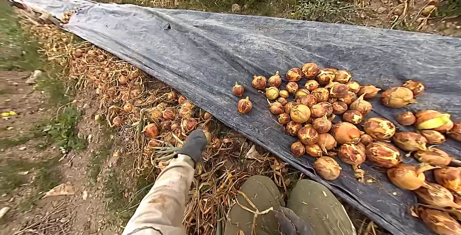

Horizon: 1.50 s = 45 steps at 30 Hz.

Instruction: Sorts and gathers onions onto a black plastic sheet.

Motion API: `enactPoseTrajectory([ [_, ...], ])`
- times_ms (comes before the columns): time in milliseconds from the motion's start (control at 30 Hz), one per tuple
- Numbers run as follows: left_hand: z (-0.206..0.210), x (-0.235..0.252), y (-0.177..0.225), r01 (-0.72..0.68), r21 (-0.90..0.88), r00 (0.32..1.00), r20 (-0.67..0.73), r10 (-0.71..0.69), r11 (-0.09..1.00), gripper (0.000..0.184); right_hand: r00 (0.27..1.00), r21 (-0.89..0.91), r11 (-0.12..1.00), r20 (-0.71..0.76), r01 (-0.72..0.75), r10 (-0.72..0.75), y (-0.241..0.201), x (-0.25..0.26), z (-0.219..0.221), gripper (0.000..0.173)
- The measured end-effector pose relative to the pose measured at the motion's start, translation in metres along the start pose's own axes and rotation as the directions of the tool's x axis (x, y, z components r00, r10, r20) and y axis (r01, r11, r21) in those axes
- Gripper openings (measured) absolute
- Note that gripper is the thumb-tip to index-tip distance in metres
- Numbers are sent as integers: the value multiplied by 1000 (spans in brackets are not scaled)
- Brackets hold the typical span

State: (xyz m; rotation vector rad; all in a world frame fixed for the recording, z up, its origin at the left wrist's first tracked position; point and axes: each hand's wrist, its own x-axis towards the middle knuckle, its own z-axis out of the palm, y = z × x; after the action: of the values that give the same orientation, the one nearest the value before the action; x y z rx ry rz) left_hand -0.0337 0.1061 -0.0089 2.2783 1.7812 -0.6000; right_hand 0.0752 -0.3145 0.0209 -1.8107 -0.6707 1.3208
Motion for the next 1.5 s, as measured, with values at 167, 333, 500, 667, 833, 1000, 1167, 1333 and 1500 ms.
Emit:
enactPoseTrajectory([
  [167,-37,-74,-66,-106,-675,962,115,246,730,90,987,-108,981,9,160,-160,-5,19,0,47],
  [333,-25,-181,-82,-362,-875,906,-248,344,322,106,969,-153,956,42,249,-245,-37,39,28,60],
  [500,-26,-267,-68,-588,-786,761,-459,459,190,100,941,275,917,92,289,-325,-64,31,61,68],
  [667,-11,-294,-73,-740,-424,671,-417,613,522,95,940,354,872,-76,338,-333,-62,9,76,63],
  [833,9,-317,-81,-374,-756,794,37,606,537,72,703,-260,708,-127,657,-700,-38,7,73,43],
  [1000,31,-332,-76,106,-961,836,226,500,257,31,642,-252,703,-289,665,-710,-37,10,54,49],
  [1167,-12,-327,-59,-193,-836,906,49,420,514,27,987,-465,871,45,159,-156,-29,10,33,80],
  [1333,-21,-327,-33,-514,-284,848,-26,529,810,41,977,-188,961,109,201,-183,-29,-1,50,70],
  [1500,4,-325,13,-677,-157,664,293,688,719,47,945,-322,895,-3,309,-327,5,-6,50,48],
])
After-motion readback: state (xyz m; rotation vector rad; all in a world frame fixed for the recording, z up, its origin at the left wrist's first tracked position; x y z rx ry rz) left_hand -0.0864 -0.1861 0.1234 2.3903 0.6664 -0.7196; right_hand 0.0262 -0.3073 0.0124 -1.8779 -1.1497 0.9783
